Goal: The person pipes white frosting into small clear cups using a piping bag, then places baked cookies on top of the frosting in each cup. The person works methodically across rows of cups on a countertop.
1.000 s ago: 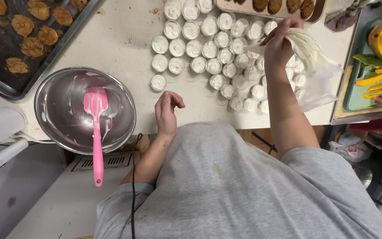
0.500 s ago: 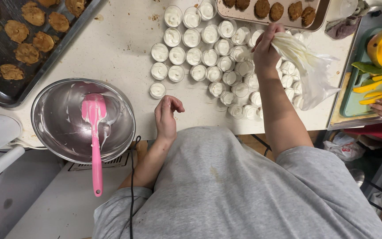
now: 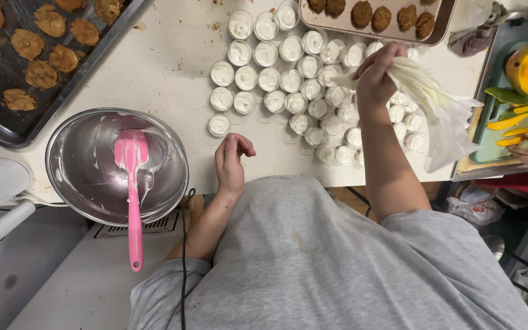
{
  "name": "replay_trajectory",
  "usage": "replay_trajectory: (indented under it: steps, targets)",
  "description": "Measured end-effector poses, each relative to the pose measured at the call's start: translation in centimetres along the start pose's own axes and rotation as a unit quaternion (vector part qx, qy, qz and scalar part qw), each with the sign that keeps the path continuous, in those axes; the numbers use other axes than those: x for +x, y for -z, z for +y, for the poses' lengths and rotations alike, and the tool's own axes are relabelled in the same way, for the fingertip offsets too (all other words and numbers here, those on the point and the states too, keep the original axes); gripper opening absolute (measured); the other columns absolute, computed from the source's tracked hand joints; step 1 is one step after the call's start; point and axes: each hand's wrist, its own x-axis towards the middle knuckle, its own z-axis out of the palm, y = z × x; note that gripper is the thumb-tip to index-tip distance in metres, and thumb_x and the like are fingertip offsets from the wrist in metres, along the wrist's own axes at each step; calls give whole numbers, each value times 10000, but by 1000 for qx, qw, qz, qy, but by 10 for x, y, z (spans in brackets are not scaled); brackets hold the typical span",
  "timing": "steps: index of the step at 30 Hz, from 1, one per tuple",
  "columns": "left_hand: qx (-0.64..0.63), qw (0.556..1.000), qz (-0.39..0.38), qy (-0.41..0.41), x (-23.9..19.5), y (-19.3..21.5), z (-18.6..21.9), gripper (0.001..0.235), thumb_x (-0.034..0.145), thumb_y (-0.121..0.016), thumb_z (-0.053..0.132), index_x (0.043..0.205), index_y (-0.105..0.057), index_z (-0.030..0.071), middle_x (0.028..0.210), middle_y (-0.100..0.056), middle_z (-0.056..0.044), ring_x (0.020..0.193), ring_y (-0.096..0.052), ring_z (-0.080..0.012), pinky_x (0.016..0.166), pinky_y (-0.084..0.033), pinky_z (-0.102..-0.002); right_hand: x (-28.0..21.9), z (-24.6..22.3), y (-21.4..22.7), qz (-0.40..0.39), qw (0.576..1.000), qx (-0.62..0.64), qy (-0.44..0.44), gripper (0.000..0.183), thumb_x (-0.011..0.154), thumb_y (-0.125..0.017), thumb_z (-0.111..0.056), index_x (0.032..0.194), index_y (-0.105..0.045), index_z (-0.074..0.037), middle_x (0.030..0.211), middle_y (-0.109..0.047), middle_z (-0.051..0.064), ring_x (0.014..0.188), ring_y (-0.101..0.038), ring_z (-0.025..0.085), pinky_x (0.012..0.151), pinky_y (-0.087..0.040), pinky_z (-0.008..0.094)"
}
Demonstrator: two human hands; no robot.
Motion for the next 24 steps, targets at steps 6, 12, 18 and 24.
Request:
replay_trajectory:
  steps: [6, 12, 18, 24]
  targets:
    - [2, 1000, -2, 6, -1, -3, -1, 417, 1131, -357, 337, 864, -537, 72, 800, -569, -42, 760, -536, -135, 753, -452, -302, -27, -3, -27, -128, 989, -53, -58, 308, 1170, -438, -338, 1022, -460, -69, 688, -523, -8, 516, -465, 77, 469, -416, 259]
    - [0, 1000, 0, 0, -2, -1, -1, 404, 1128, -365, 326, 867, -535, 68, 803, -571, -47, 761, -542, -141, 747, -456, -305, -23, -3, -36, -139, 982, -127, 8, 326, 1187, -425, -316, 979, -468, -69, 649, -487, -15, 521, -452, 71, 498, -374, 260]
    - [-8, 1000, 7, 2, -2, 2, -1, 403, 1133, -364, 318, 867, -531, 65, 799, -571, -50, 755, -540, -143, 741, -455, -307, -27, -4, -40, -134, 985, -108, -13, 325, 1187, -437, -327, 988, -476, -72, 666, -475, -19, 539, -446, 84, 495, -360, 262]
    - [-4, 1000, 9, 0, -1, 2, -1, 407, 1130, -357, 322, 869, -538, 66, 807, -573, -48, 760, -543, -140, 742, -455, -306, -7, -18, -36, -78, 996, 16, -39, 283, 1149, -450, -354, 1008, -467, -109, 692, -498, -11, 506, -483, 79, 433, -408, 270]
